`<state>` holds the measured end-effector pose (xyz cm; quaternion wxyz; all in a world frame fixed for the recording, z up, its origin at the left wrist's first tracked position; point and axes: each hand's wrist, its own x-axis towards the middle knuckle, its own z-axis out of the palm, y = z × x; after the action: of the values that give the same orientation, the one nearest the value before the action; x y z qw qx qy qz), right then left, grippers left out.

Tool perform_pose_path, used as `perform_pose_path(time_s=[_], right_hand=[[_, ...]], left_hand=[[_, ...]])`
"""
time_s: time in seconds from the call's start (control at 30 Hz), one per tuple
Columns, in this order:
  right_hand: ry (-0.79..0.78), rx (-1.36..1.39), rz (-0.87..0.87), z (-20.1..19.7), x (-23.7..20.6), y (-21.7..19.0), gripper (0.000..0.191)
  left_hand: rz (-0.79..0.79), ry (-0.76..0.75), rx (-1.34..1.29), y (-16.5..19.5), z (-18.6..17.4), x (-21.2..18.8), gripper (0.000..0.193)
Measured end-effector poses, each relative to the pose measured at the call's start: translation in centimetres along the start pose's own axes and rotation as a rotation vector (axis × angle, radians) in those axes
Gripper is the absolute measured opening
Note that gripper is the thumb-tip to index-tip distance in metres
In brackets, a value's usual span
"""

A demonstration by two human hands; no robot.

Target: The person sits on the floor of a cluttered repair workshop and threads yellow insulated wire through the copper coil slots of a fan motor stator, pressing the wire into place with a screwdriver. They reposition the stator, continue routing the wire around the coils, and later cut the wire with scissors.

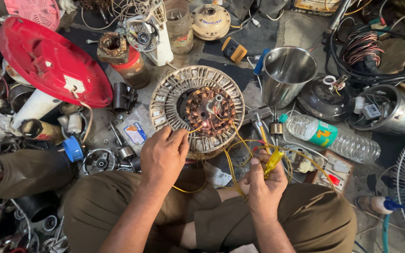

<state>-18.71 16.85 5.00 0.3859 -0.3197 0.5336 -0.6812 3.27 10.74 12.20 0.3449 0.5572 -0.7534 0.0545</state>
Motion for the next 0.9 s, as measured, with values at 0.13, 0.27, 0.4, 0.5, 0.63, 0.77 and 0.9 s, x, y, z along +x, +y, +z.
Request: perform_pose_path(time_s=[0.13,0.27,0.4,0.5,0.63,0.77,0.9], right_hand=[[0.003,0.012,0.0,0.0,0.1,0.0,0.02],[0.007,0.024,0.001,-0.1,0.2,0.2,0.02],[-0.017,0.0,-0.017,-0.1,0.0,0.4,0.018],[0.006,0.0,0.001,0.0,-0.1,0.3,0.02],[-0.001,0.008,0.0,-0.1,0.0,0.2,0.021],[-0.014,-0.02,-0.005,-0.2,0.0,0.4,0.019],[-0.011,-0.009,-0.008,0.1,0.0,0.4,0.018]], left_hand=[[-0.008,0.078,-0.018,0.2,-0.4,-0.1,0.013],[-0.002,0.037,-0.081,-0.1,-1.4,-1.5,0.011],[-0.034,-0.018,-0.038,-0.7,-1.2,-2.4,0.011],[-0.058,0.019,-0.01,-1.0,-0.8,-2.1,0.012],[-0.084,0.046,-0.02,-0.8,-0.7,-1.5,0.011],[0.025,0.081,-0.146,-0.4,-1.5,-1.6,0.012],[0.018,0.093,-0.082,-0.1,-1.4,-0.2,0.013]])
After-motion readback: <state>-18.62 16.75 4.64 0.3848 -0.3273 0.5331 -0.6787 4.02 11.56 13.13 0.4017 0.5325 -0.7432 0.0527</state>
